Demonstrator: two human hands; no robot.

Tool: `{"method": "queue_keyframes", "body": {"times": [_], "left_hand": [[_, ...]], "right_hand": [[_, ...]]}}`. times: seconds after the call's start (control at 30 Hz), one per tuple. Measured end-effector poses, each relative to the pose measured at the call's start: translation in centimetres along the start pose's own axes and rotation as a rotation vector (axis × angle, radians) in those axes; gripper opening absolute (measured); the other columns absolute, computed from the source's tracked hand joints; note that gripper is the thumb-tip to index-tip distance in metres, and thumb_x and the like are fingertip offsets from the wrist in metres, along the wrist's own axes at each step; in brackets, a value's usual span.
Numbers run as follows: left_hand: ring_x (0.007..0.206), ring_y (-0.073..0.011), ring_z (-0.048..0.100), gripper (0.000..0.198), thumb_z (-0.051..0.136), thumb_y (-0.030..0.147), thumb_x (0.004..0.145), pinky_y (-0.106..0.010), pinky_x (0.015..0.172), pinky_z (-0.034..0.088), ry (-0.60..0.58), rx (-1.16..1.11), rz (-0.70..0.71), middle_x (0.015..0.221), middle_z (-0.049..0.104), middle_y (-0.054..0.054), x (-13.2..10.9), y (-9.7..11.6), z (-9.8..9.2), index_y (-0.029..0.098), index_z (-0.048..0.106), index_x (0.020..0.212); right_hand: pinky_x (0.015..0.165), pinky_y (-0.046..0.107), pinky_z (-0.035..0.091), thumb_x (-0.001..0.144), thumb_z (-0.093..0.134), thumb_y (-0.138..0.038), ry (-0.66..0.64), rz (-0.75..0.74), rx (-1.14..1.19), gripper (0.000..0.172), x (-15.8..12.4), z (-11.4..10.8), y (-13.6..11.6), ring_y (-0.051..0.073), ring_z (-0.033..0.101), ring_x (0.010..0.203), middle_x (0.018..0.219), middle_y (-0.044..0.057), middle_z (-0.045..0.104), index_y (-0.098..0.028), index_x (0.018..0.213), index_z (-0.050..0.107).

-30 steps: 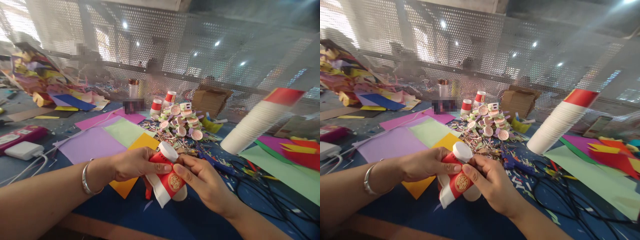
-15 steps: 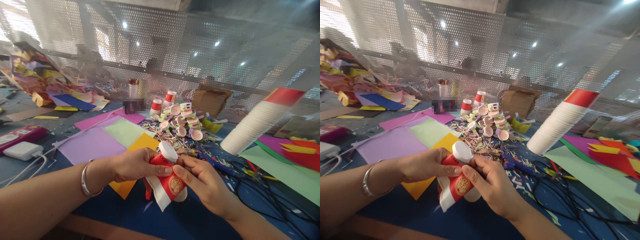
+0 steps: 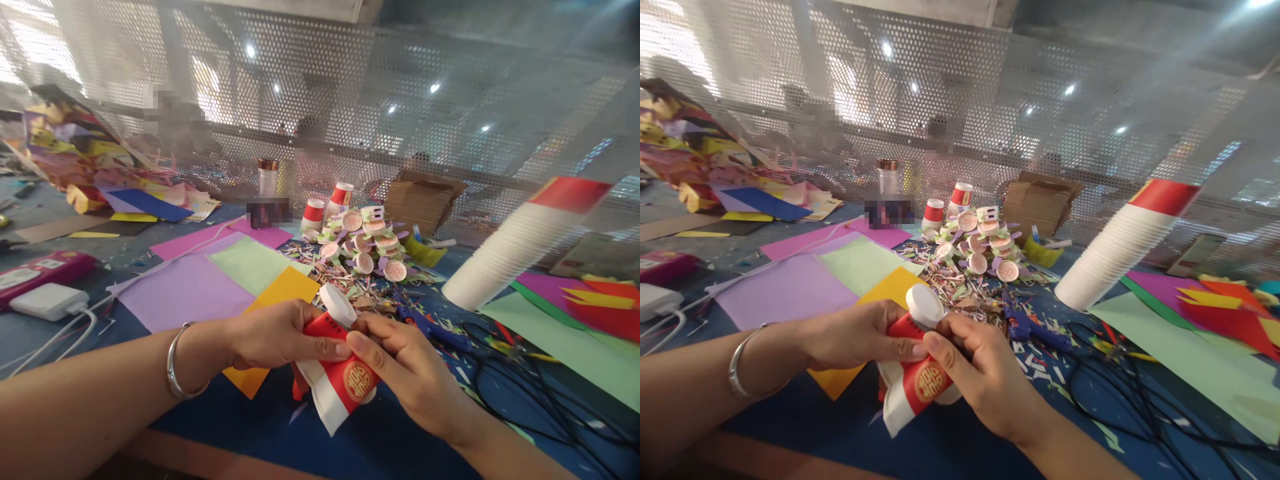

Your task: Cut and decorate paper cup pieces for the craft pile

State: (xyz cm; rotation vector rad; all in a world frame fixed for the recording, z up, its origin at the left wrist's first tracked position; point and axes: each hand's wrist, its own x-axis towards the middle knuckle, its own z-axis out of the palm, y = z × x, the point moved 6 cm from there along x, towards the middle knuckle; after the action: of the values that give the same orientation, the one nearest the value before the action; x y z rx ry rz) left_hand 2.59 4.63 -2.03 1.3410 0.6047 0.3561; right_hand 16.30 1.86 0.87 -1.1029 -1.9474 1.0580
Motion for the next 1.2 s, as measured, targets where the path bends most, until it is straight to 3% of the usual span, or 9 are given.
{"method": "queue_keyframes", "body": {"times": [0.27,0.6,0.83,1.03,1.2], "left_hand": [[0.056,-0.0124,0.064,0.05,0.079,0.063,0.075,-0.024,0.058,0.056,-0.072,0.003,0.012,0.064,0.068,0.0,0.2,-0.3,0.2,0.014,0.069,0.081],[0.05,-0.0114,0.062,0.05,0.078,0.063,0.075,-0.024,0.056,0.056,-0.05,0.014,0.019,0.06,0.066,0.0,0.1,-0.3,0.4,0.014,0.068,0.079],[0.046,-0.0086,0.055,0.053,0.078,0.066,0.073,-0.02,0.047,0.049,-0.049,0.038,0.012,0.057,0.062,0.002,-0.1,0.4,0.4,0.014,0.066,0.073],[0.051,-0.0077,0.055,0.049,0.079,0.063,0.075,-0.019,0.052,0.047,-0.009,0.07,0.016,0.061,0.064,0.002,-0.2,0.6,0.1,0.015,0.069,0.075],[0.045,-0.007,0.053,0.047,0.079,0.061,0.075,-0.017,0.045,0.046,-0.057,0.033,0.014,0.061,0.065,0.002,-0.2,0.6,0.3,0.015,0.069,0.08]], "right_hand": [[0.065,0.029,0.042,0.099,0.053,-0.054,-0.022,0.022,0.085,0.039,-0.3,0.5,0.4,0.016,0.05,0.07,0.074,0.0,0.052,-0.022,0.077,0.052],[0.06,0.026,0.037,0.101,0.051,-0.051,0.005,-0.021,0.005,0.042,-0.1,0.2,-0.2,0.012,0.046,0.066,0.071,-0.002,0.05,-0.02,0.074,0.055],[0.061,0.028,0.038,0.101,0.05,-0.054,-0.013,0.026,0.03,0.044,-0.1,0.2,0.2,0.014,0.046,0.066,0.072,-0.001,0.05,-0.02,0.074,0.055],[0.06,0.026,0.038,0.1,0.052,-0.051,-0.012,0.019,0.065,0.041,-0.1,0.1,-0.1,0.013,0.045,0.066,0.07,-0.001,0.051,-0.019,0.074,0.057],[0.061,0.028,0.044,0.097,0.057,-0.051,-0.003,0.039,0.15,0.038,0.0,0.2,-0.1,0.015,0.05,0.066,0.069,-0.001,0.053,-0.021,0.074,0.058]]}}
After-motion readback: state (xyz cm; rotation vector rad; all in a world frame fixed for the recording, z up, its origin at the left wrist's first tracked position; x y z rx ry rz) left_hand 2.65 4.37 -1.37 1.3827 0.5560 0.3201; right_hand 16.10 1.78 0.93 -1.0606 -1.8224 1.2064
